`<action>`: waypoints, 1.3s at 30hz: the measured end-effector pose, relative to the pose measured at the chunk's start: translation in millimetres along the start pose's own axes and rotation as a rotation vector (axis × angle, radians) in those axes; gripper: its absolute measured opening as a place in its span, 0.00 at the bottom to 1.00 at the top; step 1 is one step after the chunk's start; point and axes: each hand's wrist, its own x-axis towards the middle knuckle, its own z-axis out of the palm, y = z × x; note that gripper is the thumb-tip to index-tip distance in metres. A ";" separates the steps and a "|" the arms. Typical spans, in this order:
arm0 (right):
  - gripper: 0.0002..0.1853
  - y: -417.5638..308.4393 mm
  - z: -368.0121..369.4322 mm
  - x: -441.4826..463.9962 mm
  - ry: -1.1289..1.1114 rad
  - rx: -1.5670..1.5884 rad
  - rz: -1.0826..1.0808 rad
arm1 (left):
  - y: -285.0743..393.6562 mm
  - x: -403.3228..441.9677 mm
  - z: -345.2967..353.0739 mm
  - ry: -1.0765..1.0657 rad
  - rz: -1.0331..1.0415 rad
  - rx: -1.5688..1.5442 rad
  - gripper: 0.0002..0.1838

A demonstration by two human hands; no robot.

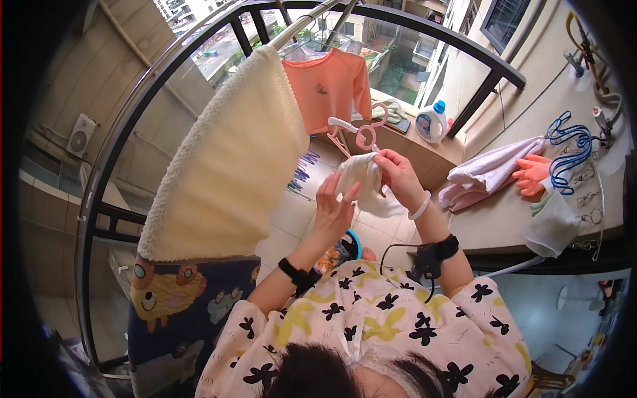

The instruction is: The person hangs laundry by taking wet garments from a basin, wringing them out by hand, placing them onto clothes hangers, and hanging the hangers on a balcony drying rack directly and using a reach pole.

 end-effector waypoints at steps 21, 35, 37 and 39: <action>0.11 14.9 -50.5 6.2 0.113 -0.161 0.065 | -31.1 12.5 -30.6 0.096 -0.421 -0.215 0.04; 0.22 99.9 56.1 -10.7 -0.257 -0.708 -0.193 | -45.3 -4.0 -63.0 -0.165 -1.166 -1.213 0.15; 0.19 122.3 56.9 -2.2 -0.213 -0.593 -0.110 | -47.4 -8.5 -70.1 -0.239 -1.117 -1.315 0.18; 0.17 124.1 55.5 5.9 -0.176 -0.484 -0.029 | -51.0 -20.3 -74.8 -0.356 -0.813 -0.675 0.25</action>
